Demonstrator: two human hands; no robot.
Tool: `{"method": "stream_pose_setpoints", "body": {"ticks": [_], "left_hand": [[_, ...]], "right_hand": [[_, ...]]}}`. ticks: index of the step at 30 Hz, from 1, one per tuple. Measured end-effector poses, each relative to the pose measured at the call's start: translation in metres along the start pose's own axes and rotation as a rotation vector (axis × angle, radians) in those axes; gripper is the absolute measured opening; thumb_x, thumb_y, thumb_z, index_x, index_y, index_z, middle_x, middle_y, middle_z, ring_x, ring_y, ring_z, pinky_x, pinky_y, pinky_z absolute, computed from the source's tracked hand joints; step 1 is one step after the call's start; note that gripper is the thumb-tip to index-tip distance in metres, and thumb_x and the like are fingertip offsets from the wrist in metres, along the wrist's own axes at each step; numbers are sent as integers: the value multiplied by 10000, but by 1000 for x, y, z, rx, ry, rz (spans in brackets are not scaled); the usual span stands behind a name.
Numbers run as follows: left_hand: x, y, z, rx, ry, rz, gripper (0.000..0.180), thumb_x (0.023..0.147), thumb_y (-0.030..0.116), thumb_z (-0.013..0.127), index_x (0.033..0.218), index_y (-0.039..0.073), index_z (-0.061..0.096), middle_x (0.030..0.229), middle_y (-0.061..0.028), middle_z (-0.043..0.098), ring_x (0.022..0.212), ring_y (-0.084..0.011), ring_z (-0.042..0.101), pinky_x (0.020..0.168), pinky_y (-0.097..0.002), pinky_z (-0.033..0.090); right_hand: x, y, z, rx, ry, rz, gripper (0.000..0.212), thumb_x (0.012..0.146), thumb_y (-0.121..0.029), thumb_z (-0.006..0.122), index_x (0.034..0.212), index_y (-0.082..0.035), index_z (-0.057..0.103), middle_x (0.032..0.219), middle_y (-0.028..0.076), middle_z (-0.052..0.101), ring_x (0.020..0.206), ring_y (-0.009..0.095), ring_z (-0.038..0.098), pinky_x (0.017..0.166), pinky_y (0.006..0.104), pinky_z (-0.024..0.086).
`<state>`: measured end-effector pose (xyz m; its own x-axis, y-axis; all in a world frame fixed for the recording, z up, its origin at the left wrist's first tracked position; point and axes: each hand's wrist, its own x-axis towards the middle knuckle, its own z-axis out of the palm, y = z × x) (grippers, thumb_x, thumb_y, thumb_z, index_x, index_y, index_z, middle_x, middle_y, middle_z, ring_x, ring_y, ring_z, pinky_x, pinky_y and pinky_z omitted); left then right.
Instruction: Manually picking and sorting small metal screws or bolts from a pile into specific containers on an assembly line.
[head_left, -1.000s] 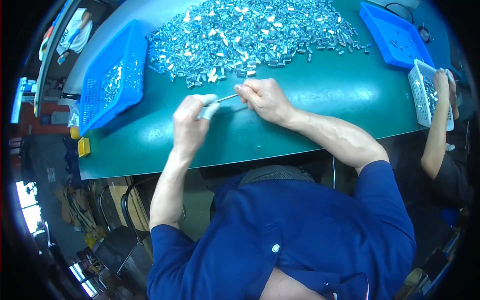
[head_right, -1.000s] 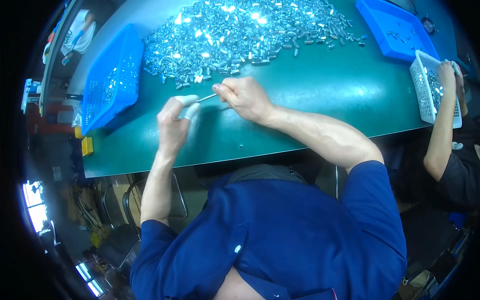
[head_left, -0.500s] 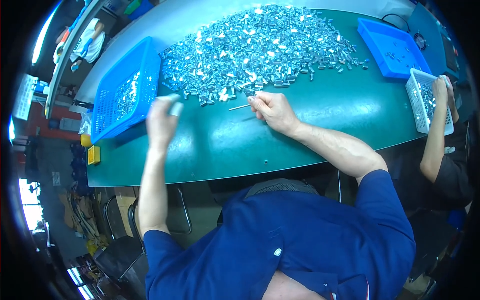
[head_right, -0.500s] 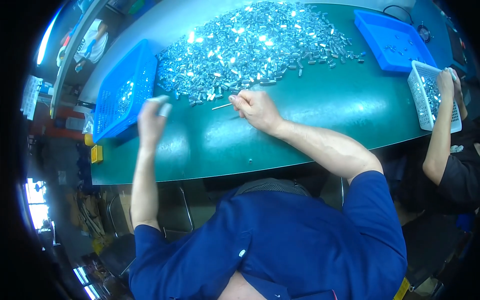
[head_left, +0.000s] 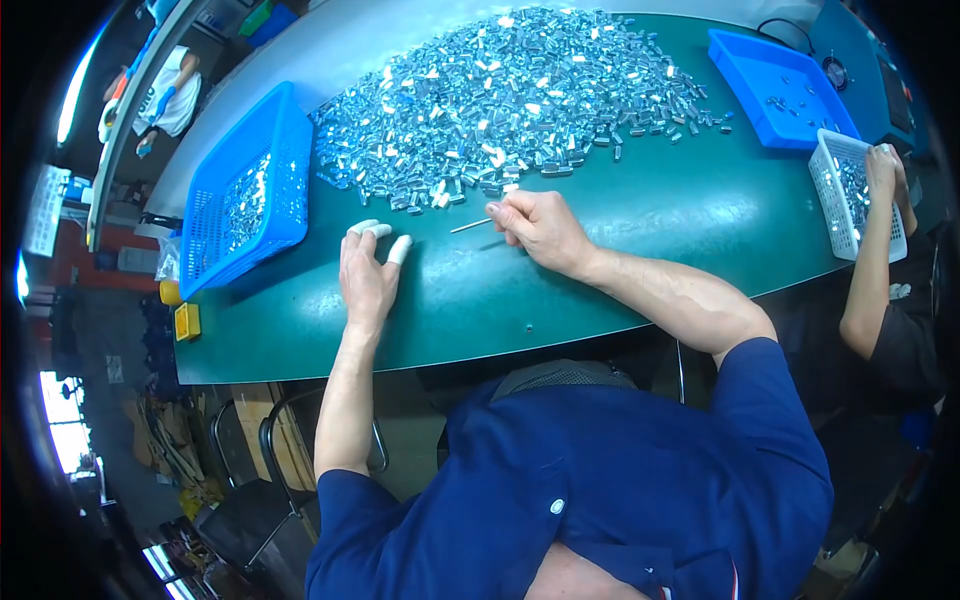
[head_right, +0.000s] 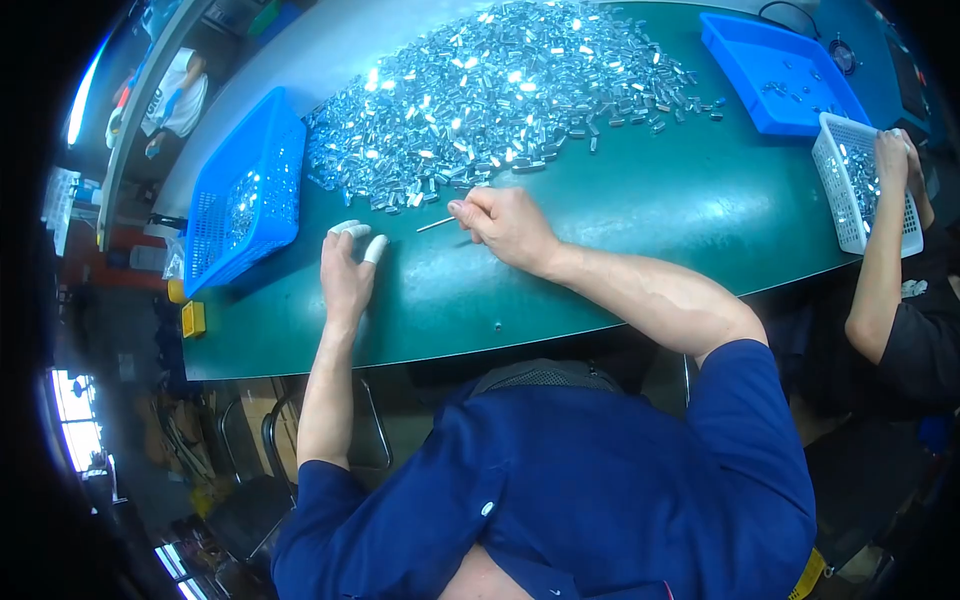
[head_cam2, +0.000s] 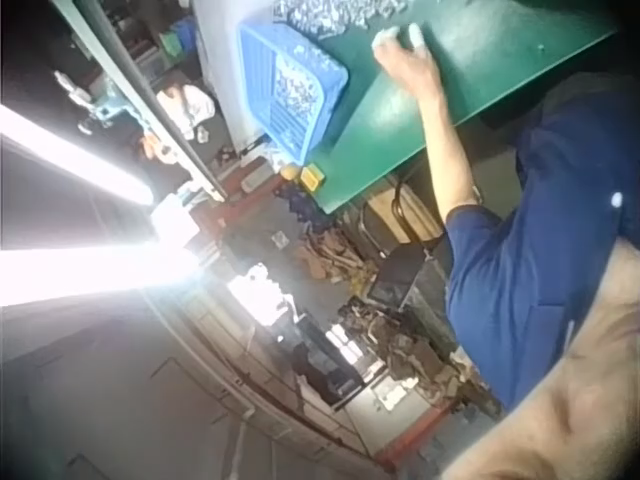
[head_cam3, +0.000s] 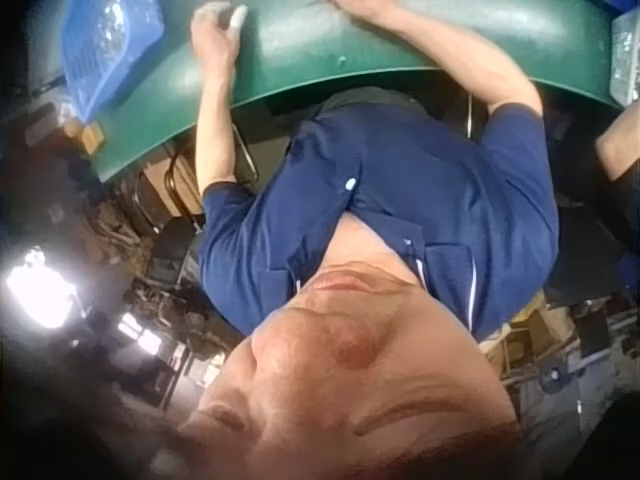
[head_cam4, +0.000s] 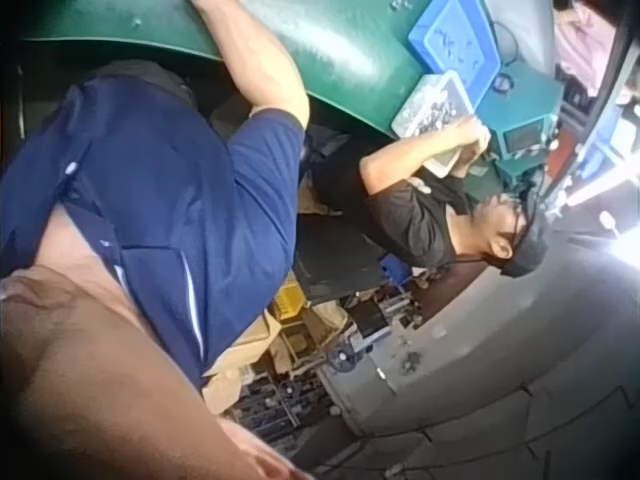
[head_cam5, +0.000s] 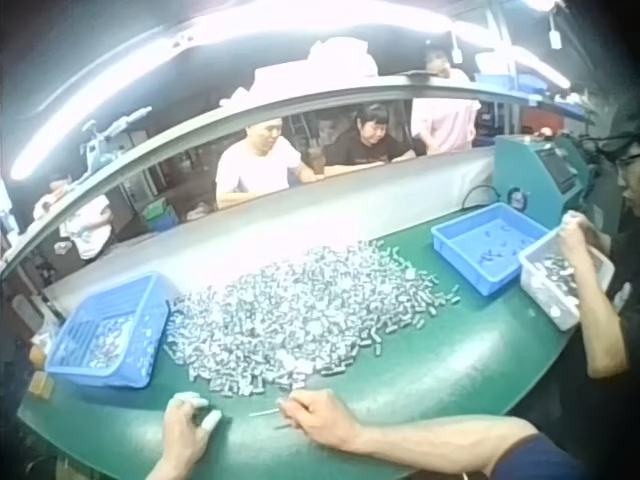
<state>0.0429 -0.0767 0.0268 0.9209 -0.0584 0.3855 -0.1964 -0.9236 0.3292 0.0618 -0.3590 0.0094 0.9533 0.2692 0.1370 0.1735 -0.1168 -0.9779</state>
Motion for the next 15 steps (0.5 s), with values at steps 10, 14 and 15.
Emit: {"method": "stream_pose_setpoints", "body": {"ticks": [10,14,15], "left_hand": [[-15,8,8,-131,-38,59,207,855,62,782,1057,52,733,1297,-148,630,1183,-322,604,1014,-425,494],[-21,14,11,-233,-36,36,202,861,30,767,1059,50,733,1288,-144,643,1180,-311,610,1012,-418,496],[-23,22,9,-256,-32,59,197,864,24,764,1057,50,733,1268,-143,654,1173,-305,616,1002,-409,503]], "right_hand": [[-3,-5,3,-41,-58,-21,336,988,-310,662,831,-17,704,652,81,664,587,164,613,570,354,465],[-4,-2,4,-19,-36,-56,293,1003,-276,671,874,-16,715,677,43,666,598,102,584,558,301,457],[-4,-3,3,-14,-34,-52,276,998,-267,674,890,-17,721,683,44,669,606,103,588,564,301,460]]}}
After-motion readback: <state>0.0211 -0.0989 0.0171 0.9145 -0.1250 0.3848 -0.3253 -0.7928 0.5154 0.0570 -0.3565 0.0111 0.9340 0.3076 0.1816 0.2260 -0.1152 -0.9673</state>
